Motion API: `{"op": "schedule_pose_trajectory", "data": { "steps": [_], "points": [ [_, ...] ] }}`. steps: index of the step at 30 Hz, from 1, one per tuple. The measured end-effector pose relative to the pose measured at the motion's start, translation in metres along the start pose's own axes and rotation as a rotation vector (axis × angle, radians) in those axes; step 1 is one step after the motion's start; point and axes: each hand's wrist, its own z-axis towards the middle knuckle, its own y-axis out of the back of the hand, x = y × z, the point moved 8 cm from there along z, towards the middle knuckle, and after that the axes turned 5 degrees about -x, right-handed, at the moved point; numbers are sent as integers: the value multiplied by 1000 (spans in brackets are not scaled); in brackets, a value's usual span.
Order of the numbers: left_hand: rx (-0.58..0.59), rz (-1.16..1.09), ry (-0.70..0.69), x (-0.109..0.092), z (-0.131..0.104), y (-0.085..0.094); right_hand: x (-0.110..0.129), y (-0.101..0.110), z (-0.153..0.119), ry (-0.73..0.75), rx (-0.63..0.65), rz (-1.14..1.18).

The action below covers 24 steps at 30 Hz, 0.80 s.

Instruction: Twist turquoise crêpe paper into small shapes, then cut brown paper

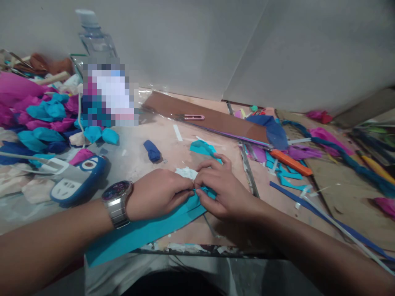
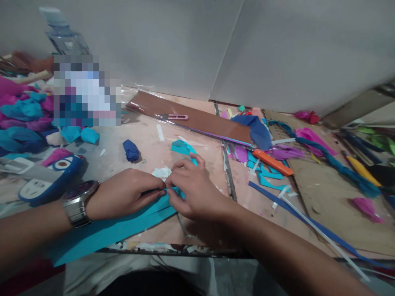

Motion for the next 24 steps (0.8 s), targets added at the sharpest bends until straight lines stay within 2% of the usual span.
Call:
{"op": "schedule_pose_trajectory", "data": {
  "steps": [14, 24],
  "points": [
    [-3, 61, 93, 14, 0, 4, -9, 6, -1, -53, -28, -13],
    [18, -119, 160, 12, 0, 3, -6, 8, -2, -31, -69, 27]
  ]
}}
